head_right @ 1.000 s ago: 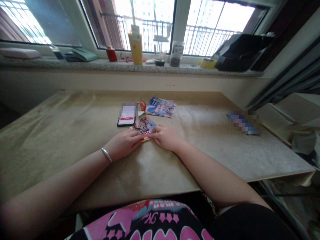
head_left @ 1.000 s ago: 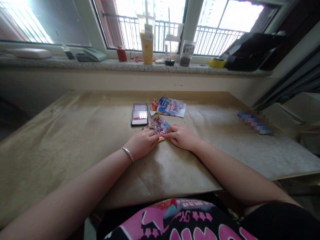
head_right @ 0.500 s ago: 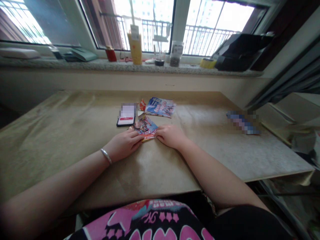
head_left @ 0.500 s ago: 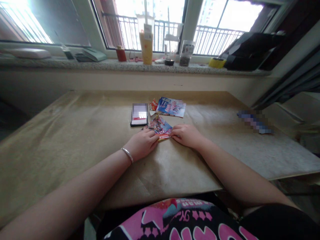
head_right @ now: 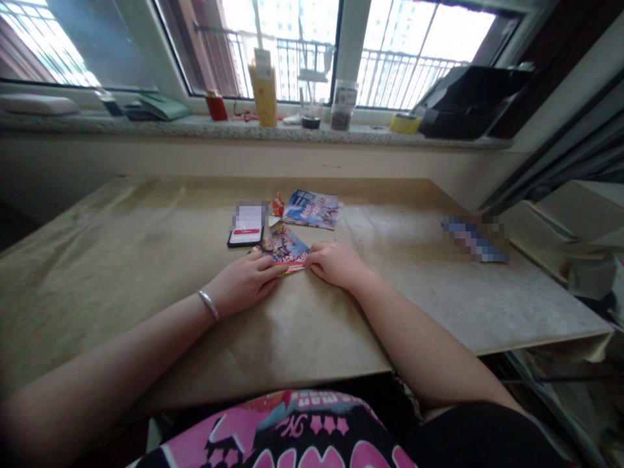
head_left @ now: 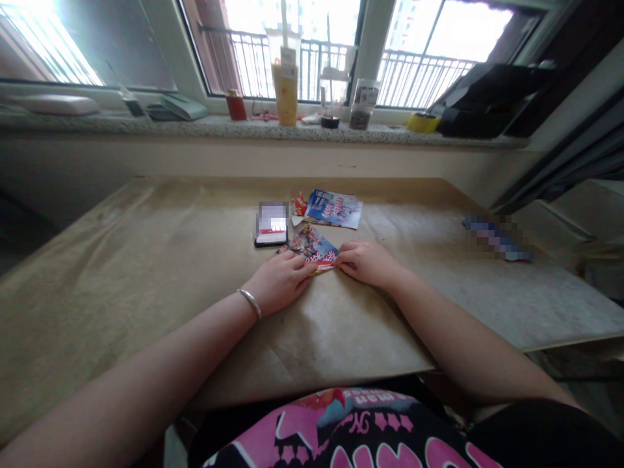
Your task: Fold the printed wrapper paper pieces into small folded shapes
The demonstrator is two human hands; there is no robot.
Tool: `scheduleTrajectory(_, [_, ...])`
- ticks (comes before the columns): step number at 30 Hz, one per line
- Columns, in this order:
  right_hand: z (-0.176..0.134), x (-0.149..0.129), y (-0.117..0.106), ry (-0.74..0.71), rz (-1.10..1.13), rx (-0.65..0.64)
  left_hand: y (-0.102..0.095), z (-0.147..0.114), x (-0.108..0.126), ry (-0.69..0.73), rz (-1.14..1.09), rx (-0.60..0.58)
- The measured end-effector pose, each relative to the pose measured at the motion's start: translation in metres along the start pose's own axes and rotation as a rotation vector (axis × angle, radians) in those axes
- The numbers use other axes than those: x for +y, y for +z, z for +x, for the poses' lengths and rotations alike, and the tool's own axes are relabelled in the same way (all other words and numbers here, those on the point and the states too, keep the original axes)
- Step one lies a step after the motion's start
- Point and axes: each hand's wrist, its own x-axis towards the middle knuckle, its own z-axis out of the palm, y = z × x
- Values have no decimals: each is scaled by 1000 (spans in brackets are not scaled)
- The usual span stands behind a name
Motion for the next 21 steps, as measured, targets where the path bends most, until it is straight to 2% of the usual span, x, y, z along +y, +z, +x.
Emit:
scheduleTrajectory(14, [0, -5, -6, 34, -105, -76, 2, 1, 0, -20, -26, 25])
scheduleTrajectory(21, [0, -2, -3, 23, -75, -44, 3, 1, 3, -29, 19, 1])
